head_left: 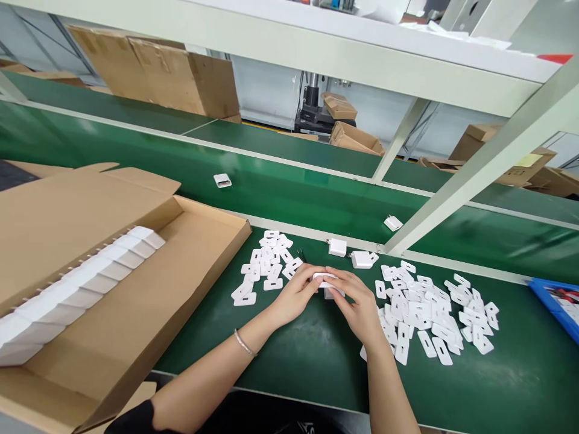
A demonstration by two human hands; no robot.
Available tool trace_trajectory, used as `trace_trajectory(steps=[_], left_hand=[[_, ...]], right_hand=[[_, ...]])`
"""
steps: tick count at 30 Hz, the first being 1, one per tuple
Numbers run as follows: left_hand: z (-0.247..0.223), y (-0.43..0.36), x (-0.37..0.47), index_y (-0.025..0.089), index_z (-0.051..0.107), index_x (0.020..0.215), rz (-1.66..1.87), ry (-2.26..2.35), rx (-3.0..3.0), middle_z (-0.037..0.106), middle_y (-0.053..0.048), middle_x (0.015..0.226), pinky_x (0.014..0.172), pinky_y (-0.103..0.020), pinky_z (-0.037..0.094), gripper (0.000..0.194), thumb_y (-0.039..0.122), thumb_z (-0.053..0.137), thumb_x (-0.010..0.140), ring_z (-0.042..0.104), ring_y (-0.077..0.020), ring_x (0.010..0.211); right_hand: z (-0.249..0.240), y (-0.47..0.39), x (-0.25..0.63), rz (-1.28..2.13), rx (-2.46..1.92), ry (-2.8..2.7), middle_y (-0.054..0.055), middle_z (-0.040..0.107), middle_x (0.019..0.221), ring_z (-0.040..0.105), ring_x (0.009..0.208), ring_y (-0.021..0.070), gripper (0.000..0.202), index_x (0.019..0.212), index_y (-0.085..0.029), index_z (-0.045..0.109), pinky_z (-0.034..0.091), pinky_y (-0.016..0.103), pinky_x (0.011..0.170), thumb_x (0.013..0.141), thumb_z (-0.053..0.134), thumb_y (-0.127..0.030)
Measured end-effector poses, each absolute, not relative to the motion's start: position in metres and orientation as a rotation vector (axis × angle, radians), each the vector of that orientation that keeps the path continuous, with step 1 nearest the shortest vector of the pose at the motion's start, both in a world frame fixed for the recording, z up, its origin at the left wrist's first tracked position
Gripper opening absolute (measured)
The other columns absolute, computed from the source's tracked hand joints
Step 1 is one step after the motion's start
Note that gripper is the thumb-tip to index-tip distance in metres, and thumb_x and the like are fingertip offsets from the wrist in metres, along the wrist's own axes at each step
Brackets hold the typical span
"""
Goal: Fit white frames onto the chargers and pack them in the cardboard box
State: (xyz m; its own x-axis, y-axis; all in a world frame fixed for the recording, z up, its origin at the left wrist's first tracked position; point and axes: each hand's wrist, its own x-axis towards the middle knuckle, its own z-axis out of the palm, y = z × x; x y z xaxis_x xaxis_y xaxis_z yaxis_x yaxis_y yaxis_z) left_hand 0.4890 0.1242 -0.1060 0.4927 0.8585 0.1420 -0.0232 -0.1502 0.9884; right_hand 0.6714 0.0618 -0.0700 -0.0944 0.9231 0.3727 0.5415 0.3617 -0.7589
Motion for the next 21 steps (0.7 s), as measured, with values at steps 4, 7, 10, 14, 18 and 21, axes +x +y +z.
trace_trajectory(steps=[4, 7, 10, 14, 18, 21], left_hand=[[-0.102, 0.121, 0.488, 0.027, 0.066, 0.134, 0.998, 0.723, 1.625, 0.06, -0.011, 0.126, 0.106, -0.044, 0.053, 0.04, 0.049, 0.044, 0.109, 0.058, -0.0262, 0.123], [-0.099, 0.116, 0.487, 0.027, 0.063, 0.136, 1.052, 0.687, 1.689, 0.057, -0.012, 0.129, 0.107, -0.045, 0.053, 0.038, 0.048, 0.047, 0.108, 0.057, -0.0273, 0.125], [-0.098, 0.112, 0.487, 0.029, 0.065, 0.134, 1.072, 0.638, 1.748, 0.055, -0.012, 0.133, 0.111, -0.046, 0.051, 0.036, 0.045, 0.046, 0.109, 0.055, -0.0275, 0.129], [-0.1, 0.11, 0.487, 0.033, 0.067, 0.135, 1.081, 0.591, 1.78, 0.053, -0.011, 0.137, 0.113, -0.044, 0.049, 0.035, 0.04, 0.044, 0.11, 0.053, -0.0265, 0.134], [-0.1, 0.112, 0.486, 0.032, 0.066, 0.139, 1.049, 0.547, 1.771, 0.055, -0.011, 0.137, 0.113, -0.043, 0.049, 0.039, 0.044, 0.041, 0.111, 0.054, -0.0263, 0.133], [-0.099, 0.114, 0.484, 0.031, 0.069, 0.137, 1.018, 0.565, 1.785, 0.06, -0.011, 0.129, 0.105, -0.042, 0.052, 0.043, 0.048, 0.039, 0.111, 0.06, -0.0251, 0.12]], right_hand=[[-0.075, 0.06, 0.669, 0.619, -1.344, -1.615, 0.008, 0.06, 0.148, 0.06, 0.133, 0.0274, 0.038, 0.141, -0.035, 0.065, 0.051, 0.047, 0.111, 0.105, 0.055, -0.043], [-0.08, 0.059, 0.664, 0.66, -1.401, -1.453, 0.01, 0.066, 0.13, 0.065, 0.117, 0.0257, 0.046, 0.141, -0.03, 0.06, 0.056, 0.044, 0.1, 0.11, 0.035, -0.051], [-0.083, 0.058, 0.659, 0.793, -1.38, -1.429, 0.009, 0.069, 0.126, 0.067, 0.118, 0.0258, 0.046, 0.139, -0.027, 0.057, 0.057, 0.04, 0.096, 0.109, 0.036, -0.055], [-0.085, 0.058, 0.656, 0.814, -1.373, -1.39, 0.01, 0.071, 0.127, 0.069, 0.115, 0.0259, 0.043, 0.135, -0.026, 0.055, 0.058, 0.037, 0.092, 0.105, 0.046, -0.056], [-0.089, 0.058, 0.656, 0.736, -1.375, -1.366, 0.009, 0.072, 0.121, 0.071, 0.101, 0.0232, 0.037, 0.131, -0.027, 0.057, 0.059, 0.036, 0.088, 0.104, 0.05, -0.051], [-0.09, 0.058, 0.655, 0.715, -1.364, -1.365, 0.008, 0.072, 0.12, 0.071, 0.099, 0.0228, 0.034, 0.129, -0.027, 0.058, 0.058, 0.036, 0.087, 0.104, 0.051, -0.049]])
